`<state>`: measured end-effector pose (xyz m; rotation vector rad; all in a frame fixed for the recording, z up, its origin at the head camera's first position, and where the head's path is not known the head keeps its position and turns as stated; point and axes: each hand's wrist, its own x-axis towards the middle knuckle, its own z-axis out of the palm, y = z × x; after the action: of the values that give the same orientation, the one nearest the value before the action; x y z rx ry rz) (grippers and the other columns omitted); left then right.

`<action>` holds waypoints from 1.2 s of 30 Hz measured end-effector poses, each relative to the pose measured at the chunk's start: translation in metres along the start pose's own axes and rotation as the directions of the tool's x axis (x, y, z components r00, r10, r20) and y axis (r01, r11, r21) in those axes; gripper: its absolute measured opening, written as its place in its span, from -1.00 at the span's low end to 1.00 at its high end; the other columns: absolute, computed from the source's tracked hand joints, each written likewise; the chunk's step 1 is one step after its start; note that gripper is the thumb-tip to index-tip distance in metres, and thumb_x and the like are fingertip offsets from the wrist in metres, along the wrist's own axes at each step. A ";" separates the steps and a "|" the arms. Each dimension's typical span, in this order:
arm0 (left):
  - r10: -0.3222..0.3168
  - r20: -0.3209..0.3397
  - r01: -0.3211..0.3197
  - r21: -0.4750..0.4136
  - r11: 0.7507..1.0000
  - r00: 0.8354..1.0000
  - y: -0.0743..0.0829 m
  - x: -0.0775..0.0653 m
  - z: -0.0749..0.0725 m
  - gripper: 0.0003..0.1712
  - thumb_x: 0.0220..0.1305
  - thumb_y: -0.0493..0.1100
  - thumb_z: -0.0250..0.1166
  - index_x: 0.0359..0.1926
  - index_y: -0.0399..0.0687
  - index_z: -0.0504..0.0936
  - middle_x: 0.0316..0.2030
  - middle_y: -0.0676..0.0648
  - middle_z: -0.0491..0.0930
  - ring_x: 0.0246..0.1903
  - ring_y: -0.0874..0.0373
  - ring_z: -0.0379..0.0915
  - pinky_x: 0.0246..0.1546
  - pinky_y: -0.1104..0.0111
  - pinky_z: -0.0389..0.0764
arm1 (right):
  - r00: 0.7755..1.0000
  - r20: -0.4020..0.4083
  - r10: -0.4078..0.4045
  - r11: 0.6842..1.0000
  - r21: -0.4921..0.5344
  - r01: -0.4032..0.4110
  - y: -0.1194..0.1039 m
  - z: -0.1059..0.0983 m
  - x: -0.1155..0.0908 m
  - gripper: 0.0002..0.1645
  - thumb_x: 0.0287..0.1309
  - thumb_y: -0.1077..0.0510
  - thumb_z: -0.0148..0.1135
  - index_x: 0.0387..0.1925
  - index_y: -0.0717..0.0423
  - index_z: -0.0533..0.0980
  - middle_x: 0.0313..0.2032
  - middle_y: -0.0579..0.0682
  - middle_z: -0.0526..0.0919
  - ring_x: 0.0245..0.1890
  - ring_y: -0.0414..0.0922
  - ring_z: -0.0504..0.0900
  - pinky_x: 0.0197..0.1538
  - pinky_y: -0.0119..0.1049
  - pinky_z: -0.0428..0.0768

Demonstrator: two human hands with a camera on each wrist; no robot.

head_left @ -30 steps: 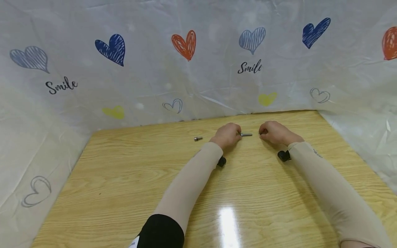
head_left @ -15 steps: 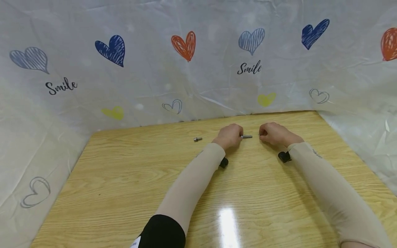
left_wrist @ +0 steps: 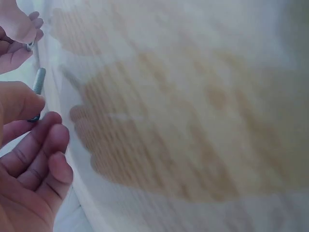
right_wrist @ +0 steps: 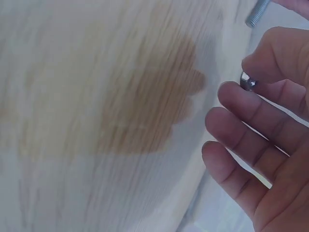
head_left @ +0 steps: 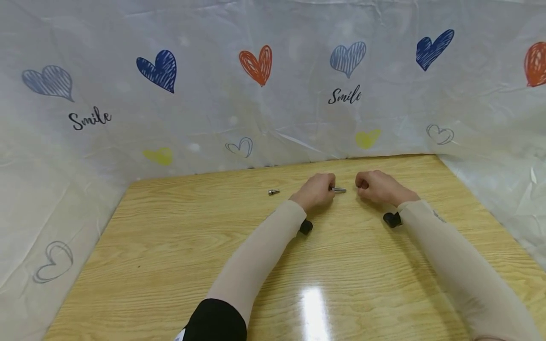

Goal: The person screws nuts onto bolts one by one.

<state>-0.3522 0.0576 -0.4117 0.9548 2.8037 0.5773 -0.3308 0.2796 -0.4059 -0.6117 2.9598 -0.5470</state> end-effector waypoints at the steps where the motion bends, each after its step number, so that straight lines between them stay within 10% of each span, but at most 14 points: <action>1: 0.008 -0.012 -0.009 -0.037 0.999 1.000 -0.001 -0.001 0.000 -0.97 0.33 -0.22 0.12 -0.26 -0.06 0.49 -0.39 0.02 0.47 -0.43 0.17 0.33 -0.42 0.38 0.37 | 1.000 -0.006 -0.005 1.000 0.004 0.005 -0.002 0.000 0.000 -0.85 0.15 0.18 0.20 -0.22 0.10 0.54 -0.34 -0.03 0.59 -0.34 -0.09 0.52 -0.21 -0.13 0.48; 12: -0.009 -0.116 -0.042 -0.430 0.902 0.993 -0.016 -0.023 -0.002 -0.94 0.28 -0.21 0.24 -0.33 0.02 0.52 -0.37 0.03 0.53 -0.37 0.17 0.43 -0.35 0.36 0.49 | 0.989 -0.123 -0.081 0.994 0.068 0.090 -0.023 0.006 -0.009 -0.84 0.16 0.20 0.16 -0.21 0.13 0.55 -0.36 -0.05 0.61 -0.33 -0.12 0.55 -0.19 -0.15 0.50; 36: -0.026 -0.314 -0.158 -0.545 0.824 0.949 -0.026 -0.093 -0.022 -0.97 0.28 -0.25 0.23 -0.26 -0.07 0.58 -0.35 0.02 0.59 -0.38 0.18 0.52 -0.34 0.36 0.56 | 0.899 -0.357 -0.253 0.931 0.163 0.326 -0.067 0.011 -0.028 -0.87 0.13 0.27 0.22 -0.25 0.06 0.54 -0.38 -0.09 0.60 -0.42 -0.23 0.50 -0.33 -0.24 0.52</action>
<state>-0.2981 -0.0252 -0.4019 0.8856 2.5629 1.5847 -0.2782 0.2294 -0.3921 -1.0411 3.0547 -1.0891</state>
